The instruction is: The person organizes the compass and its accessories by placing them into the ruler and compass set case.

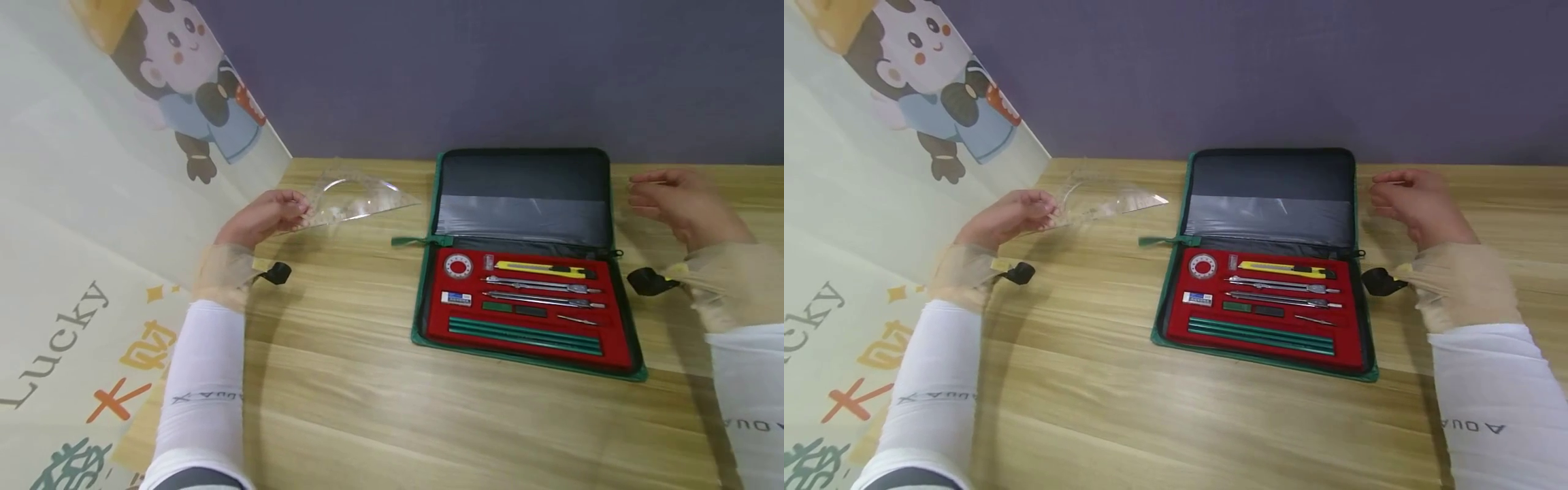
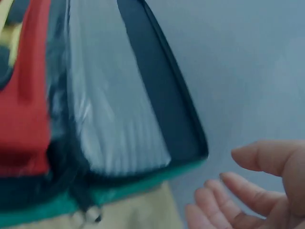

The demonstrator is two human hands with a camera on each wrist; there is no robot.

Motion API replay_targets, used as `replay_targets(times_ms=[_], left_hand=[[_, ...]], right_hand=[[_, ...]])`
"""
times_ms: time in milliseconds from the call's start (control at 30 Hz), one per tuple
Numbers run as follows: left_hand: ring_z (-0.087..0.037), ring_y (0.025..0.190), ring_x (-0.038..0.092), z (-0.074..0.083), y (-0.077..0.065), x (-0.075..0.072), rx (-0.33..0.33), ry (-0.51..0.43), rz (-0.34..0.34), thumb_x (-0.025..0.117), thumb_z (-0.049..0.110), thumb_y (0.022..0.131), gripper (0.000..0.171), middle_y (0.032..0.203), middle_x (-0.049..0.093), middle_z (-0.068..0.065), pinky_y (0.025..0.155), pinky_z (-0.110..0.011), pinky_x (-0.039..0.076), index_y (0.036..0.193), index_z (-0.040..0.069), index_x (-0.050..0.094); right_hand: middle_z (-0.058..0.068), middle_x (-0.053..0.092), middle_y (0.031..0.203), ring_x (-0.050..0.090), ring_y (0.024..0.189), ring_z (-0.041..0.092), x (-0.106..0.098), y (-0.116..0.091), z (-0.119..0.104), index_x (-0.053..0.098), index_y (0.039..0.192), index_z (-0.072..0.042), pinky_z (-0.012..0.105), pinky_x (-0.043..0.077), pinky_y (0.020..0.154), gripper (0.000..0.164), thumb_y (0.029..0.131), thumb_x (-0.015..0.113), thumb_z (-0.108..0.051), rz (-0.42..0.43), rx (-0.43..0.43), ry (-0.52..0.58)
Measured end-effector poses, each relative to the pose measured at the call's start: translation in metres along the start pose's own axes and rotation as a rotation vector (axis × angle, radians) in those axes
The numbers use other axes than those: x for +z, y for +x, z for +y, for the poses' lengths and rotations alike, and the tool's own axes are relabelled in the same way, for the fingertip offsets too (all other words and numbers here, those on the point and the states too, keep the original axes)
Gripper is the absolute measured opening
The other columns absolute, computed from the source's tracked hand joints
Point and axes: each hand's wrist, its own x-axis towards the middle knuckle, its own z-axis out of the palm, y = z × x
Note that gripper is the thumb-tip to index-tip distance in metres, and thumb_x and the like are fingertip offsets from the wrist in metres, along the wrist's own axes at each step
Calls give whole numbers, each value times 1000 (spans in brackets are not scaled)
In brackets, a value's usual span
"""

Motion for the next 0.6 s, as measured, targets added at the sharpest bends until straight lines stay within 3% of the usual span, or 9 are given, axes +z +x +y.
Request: replay_targets(times_ms=[133, 267, 367, 467, 600], left_hand=[[-9, 68, 61, 7, 7, 9, 38, -124, -14, 45, 0, 97, 12, 83, 62, 0, 62, -19, 50, 96, 4, 56], [-10, 70, 64, 16, 15, 23, 68, -255, -102, 41, -5, 96, 28, 90, 65, -1, 61, -18, 51, 124, -4, 45], [-11, 71, 66, 22, 19, 35, 78, -315, -173, 38, -7, 96, 47, 95, 65, -2, 60, -18, 52, 142, -6, 26], [-12, 74, 67, 27, 22, 49, 103, -356, -223, 36, -9, 96, 52, 99, 64, -4, 61, -19, 53, 145, -8, 19], [-17, 75, 68, 34, 26, 69, 111, -458, -259, 31, -10, 95, 37, 100, 65, -6, 63, -22, 54, 132, -4, 33]], right_hand=[[-31, 56, 86, 60, 75, -10, -2, -6, 11, 43, 116, -25, 18, 41, 45, 29, 94, 52, -41, -38, 83, -55], [-33, 52, 90, 59, 80, -11, 5, -8, 20, 33, 139, -15, 15, 46, 54, 57, 94, 49, -46, -124, 101, -96], [-32, 49, 95, 57, 84, -12, 12, -8, 26, 21, 146, -2, 14, 51, 73, 72, 95, 48, -45, -176, 96, -96], [-31, 51, 97, 58, 85, -10, 17, -7, 31, 36, 138, -15, 15, 51, 74, 53, 95, 51, -41, -161, 78, -50], [-27, 55, 96, 59, 86, -7, 25, -6, 33, 46, 117, -21, 16, 52, 74, 28, 94, 55, -34, -128, 40, 33]])
